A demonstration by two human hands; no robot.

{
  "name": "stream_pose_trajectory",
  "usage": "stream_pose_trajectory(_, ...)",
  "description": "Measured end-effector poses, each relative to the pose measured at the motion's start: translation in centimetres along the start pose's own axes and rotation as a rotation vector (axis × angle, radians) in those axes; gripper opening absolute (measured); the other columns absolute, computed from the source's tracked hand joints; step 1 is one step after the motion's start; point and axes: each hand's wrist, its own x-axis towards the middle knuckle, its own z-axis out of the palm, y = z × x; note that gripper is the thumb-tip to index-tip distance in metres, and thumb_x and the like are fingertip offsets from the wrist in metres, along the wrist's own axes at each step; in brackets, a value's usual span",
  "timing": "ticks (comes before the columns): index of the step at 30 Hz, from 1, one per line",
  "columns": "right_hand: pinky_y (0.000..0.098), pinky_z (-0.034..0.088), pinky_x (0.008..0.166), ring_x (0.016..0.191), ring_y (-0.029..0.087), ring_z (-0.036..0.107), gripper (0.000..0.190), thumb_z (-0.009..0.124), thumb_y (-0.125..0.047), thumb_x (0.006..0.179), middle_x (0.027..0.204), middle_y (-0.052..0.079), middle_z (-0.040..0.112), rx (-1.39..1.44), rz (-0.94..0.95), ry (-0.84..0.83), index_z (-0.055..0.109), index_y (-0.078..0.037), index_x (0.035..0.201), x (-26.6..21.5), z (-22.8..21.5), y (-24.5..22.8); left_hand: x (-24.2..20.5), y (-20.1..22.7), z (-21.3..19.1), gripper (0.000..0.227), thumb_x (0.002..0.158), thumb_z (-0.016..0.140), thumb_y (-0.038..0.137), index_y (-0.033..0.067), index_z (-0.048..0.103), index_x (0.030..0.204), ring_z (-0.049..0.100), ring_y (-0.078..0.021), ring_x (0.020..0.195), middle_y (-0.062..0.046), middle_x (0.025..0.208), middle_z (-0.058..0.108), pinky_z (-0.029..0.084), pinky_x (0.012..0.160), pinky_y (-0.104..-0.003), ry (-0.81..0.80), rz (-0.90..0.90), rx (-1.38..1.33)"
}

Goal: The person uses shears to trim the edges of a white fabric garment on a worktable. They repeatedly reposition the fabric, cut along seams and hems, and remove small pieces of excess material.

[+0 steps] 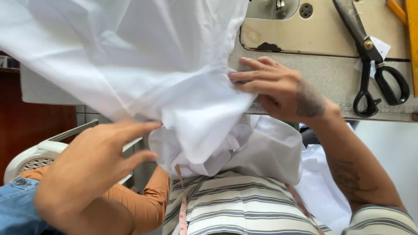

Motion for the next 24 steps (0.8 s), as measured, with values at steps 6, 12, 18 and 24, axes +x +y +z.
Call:
stream_pose_trajectory(6, 0.0586, 0.05, 0.111, 0.136, 0.045, 0.057, 0.041, 0.053, -0.003, 0.085, 0.139, 0.017, 0.065, -0.14, 0.092, 0.002, 0.07, 0.001, 0.122, 0.0, 0.3, -2.3, 6.5, 1.7, -0.1, 0.012, 0.102, 0.075, 0.014, 0.0038, 0.074, 0.109, 0.063, -0.0217, 0.067, -0.006, 0.091, 0.07, 0.044, 0.062, -0.038, 0.229, 0.269, 0.058)
stream_pose_trajectory(12, 0.0511, 0.037, 0.115, 0.147, 0.039, 0.048, 0.038, 0.047, -0.017, 0.114, 0.156, 0.009, 0.054, -0.483, 0.126, -0.075, 0.059, -0.005, 0.148, 0.3, 2.6, -1.1, 19.3, -2.4, 6.2, 0.041, 0.112, 0.06, 0.028, 0.0051, 0.053, 0.146, 0.047, -0.0388, 0.136, -0.022, 0.15, 0.051, 0.031, 0.113, -0.051, 0.265, 0.615, 0.146)
stream_pose_trajectory(18, 0.0517, 0.029, 0.122, 0.15, 0.038, 0.041, 0.039, 0.046, -0.013, 0.112, 0.16, 0.008, 0.047, -0.544, 0.188, -0.106, 0.058, -0.004, 0.149, -0.5, 3.0, -1.9, 23.6, -3.5, 6.5, 0.056, 0.104, 0.065, 0.038, 0.0074, 0.057, 0.151, 0.056, -0.0357, 0.126, -0.015, 0.149, 0.059, 0.041, 0.099, -0.048, 0.268, 0.538, 0.362)
stream_pose_trajectory(24, 0.0537, 0.018, 0.126, 0.152, 0.036, 0.036, 0.045, 0.053, -0.024, 0.111, 0.161, 0.008, 0.044, -0.559, 0.238, -0.161, 0.052, -0.007, 0.153, -2.1, 2.9, -2.7, 26.9, -4.9, 5.2, 0.077, 0.102, 0.042, 0.07, 0.0245, 0.031, 0.163, 0.04, -0.0379, 0.143, -0.011, 0.165, 0.037, 0.03, 0.109, -0.049, 0.103, 0.515, 0.394)
